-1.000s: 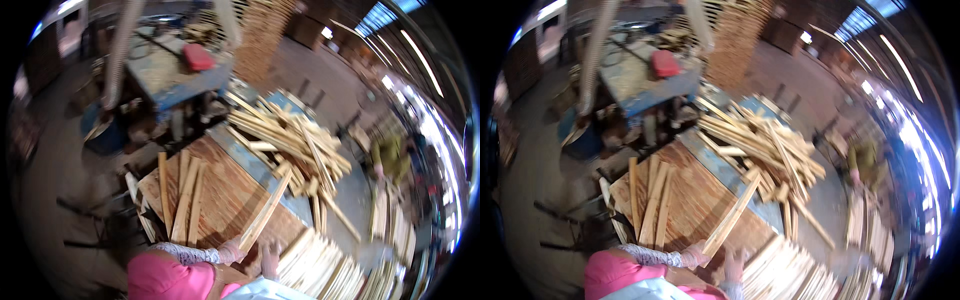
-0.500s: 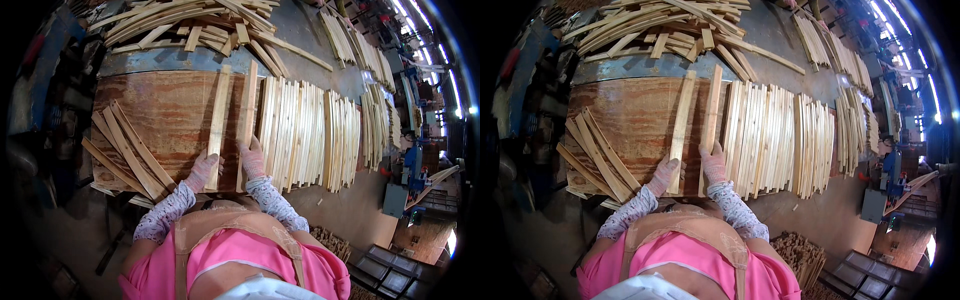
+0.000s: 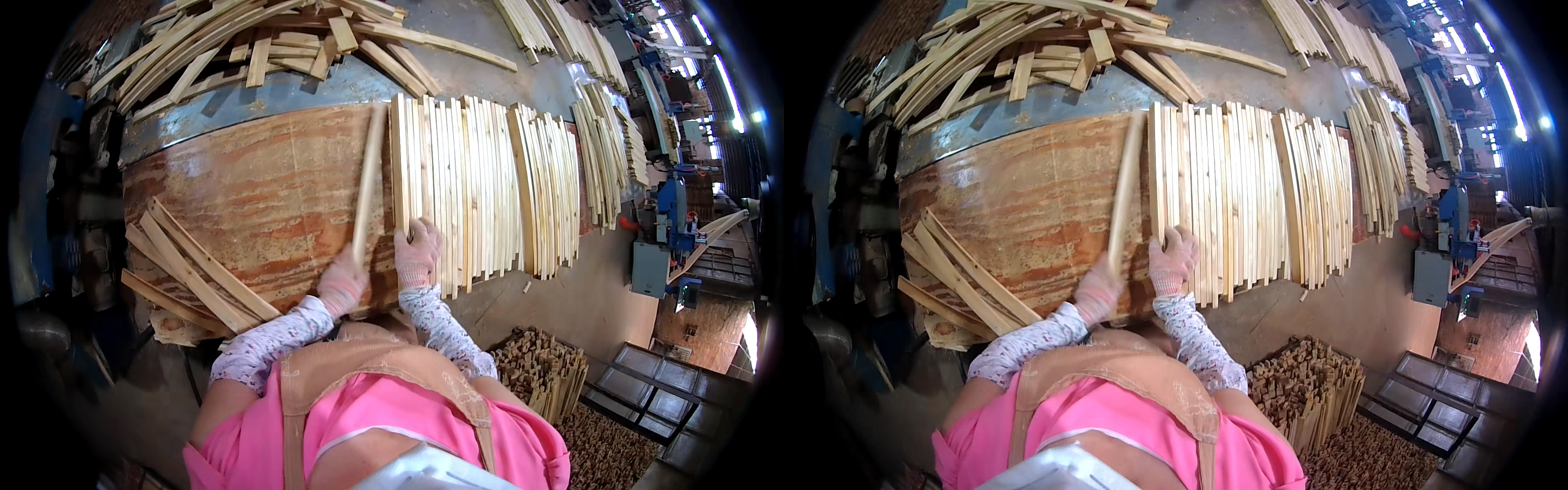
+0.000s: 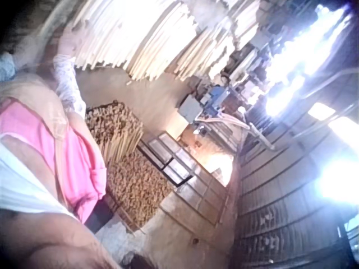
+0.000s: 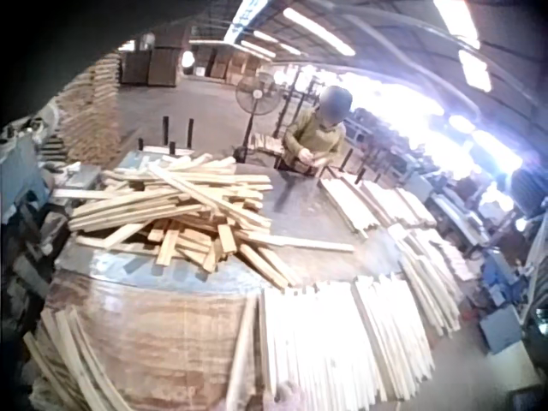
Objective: The person sorts wooden planks on a workbench in a workshop. They pick up individual planks from a disorganized pile, inspect them, and place them into a neat, aligned stack. The process involves repetitive handling and organizing of the wood pieces.
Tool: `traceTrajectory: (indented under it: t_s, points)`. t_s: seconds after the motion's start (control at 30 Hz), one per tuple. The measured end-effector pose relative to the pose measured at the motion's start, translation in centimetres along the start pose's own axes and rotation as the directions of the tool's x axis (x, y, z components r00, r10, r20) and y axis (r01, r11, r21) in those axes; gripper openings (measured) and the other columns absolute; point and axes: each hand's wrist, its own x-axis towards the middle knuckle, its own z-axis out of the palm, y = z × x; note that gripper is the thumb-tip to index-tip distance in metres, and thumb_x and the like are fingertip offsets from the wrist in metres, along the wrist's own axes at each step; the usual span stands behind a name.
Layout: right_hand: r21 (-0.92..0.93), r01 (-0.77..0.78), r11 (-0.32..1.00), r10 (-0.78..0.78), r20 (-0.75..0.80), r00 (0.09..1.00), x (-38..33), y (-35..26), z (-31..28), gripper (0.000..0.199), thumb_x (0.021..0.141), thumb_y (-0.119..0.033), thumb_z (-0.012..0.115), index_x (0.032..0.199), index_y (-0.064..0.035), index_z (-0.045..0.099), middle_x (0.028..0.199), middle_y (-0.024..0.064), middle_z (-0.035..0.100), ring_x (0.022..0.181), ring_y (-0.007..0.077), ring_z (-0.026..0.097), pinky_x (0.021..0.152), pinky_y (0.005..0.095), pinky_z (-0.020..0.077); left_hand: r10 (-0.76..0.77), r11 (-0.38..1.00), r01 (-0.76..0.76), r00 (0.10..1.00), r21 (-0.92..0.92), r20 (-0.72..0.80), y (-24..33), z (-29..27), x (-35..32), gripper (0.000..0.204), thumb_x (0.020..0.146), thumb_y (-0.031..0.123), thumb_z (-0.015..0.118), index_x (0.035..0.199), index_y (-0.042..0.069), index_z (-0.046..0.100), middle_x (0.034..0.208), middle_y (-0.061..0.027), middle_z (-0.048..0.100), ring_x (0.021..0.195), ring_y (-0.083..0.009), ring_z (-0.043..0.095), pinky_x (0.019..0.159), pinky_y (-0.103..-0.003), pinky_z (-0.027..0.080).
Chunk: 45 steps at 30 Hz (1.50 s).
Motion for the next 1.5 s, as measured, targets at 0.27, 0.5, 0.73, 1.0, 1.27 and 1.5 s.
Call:
traceTrajectory:
  t_s: [0.27,0.5,0.73,1.0,1.27,1.5]
  points:
    - [-0.122,0.331,0.936,-0.322,0.09,0.943,0.2,-0.7,-1.5,0.065,0.085,-0.041,0.082,0.137,-0.0068,0.065,0.138,0.0174,0.064,0.133,0.0404,0.054,0.118,0.0577,0.037,0.198,0.723,-0.441,0.869,0.531,0.453,3.9,1.1,1.7,0.071,0.093,0.054,0.063,0.135,-0.003,0.062,0.133,-0.0245,0.063,0.122,-0.0387,0.065,0.102,-0.046,0.054]
    - [-0.212,0.38,0.9,-0.349,0.17,0.922,1.2,0.1,-1.5,0.067,0.086,-0.043,0.077,0.142,-0.0093,0.061,0.142,0.0173,0.057,0.138,0.0404,0.049,0.118,0.0617,0.0349,0.513,0.811,-0.308,0.784,0.498,-0.349,8.1,-13.4,21.1,0.062,0.094,0.045,0.067,0.14,0.003,0.066,0.141,-0.0212,0.067,0.133,-0.0385,0.06,0.116,-0.049,0.044]
    - [-0.196,0.395,0.897,-0.372,0.147,0.917,1.8,0.9,-1.3,0.063,0.088,-0.045,0.076,0.14,-0.0127,0.06,0.143,0.0147,0.054,0.135,0.0397,0.049,0.114,0.0631,0.0375,0.217,0.923,0.117,0.627,0.366,-0.748,21.5,-22.5,38.4,0.106,0.087,0.045,0.081,0.166,0.003,0.025,0.158,-0.0246,0.045,0.15,-0.0412,0.043,0.121,-0.053,0.04]
    - [-0.166,0.395,0.903,-0.368,0.171,0.914,1.7,1.4,-0.5,0.068,0.085,-0.046,0.078,0.14,-0.0114,0.06,0.141,0.0158,0.054,0.136,0.0411,0.049,0.116,0.0609,0.0363,-0.087,0.992,0.024,0.831,-0.121,-0.55,20.5,-29.9,33.9,0.069,0.086,0.013,0.074,0.148,0.003,0.046,0.143,-0.0309,0.058,0.13,-0.0476,0.06,0.111,-0.047,0.05]
    - [-0.003,0.304,0.953,-0.295,0.24,0.925,2.9,-2.9,-2.8,0.063,0.094,-0.036,0.074,0.146,-0.0046,0.057,0.133,0.0228,0.063,0.131,0.045,0.054,0.116,0.0576,0.0402,0.197,0.976,-0.217,0.786,0.038,-0.586,1.9,-13.5,10.7,0.092,0.09,0.018,0.067,0.165,-0.008,0.022,0.164,-0.0346,0.035,0.153,-0.0491,0.036,0.13,-0.049,0.03]
    - [0.458,-0.566,0.685,-0.02,0.789,0.614,9.8,-14.3,2.8,0.063,0.098,-0.027,0.071,0.15,0.0022,0.05,0.122,0.0246,0.074,0.11,0.0386,0.073,0.094,0.0452,0.0555,0.463,0.866,-0.49,0.86,-0.095,-0.216,2.7,-7.2,3.6,0.094,0.088,0.036,0.073,0.164,0.001,0.029,0.148,-0.0336,0.052,0.135,-0.0479,0.055,0.115,-0.05,0.045]
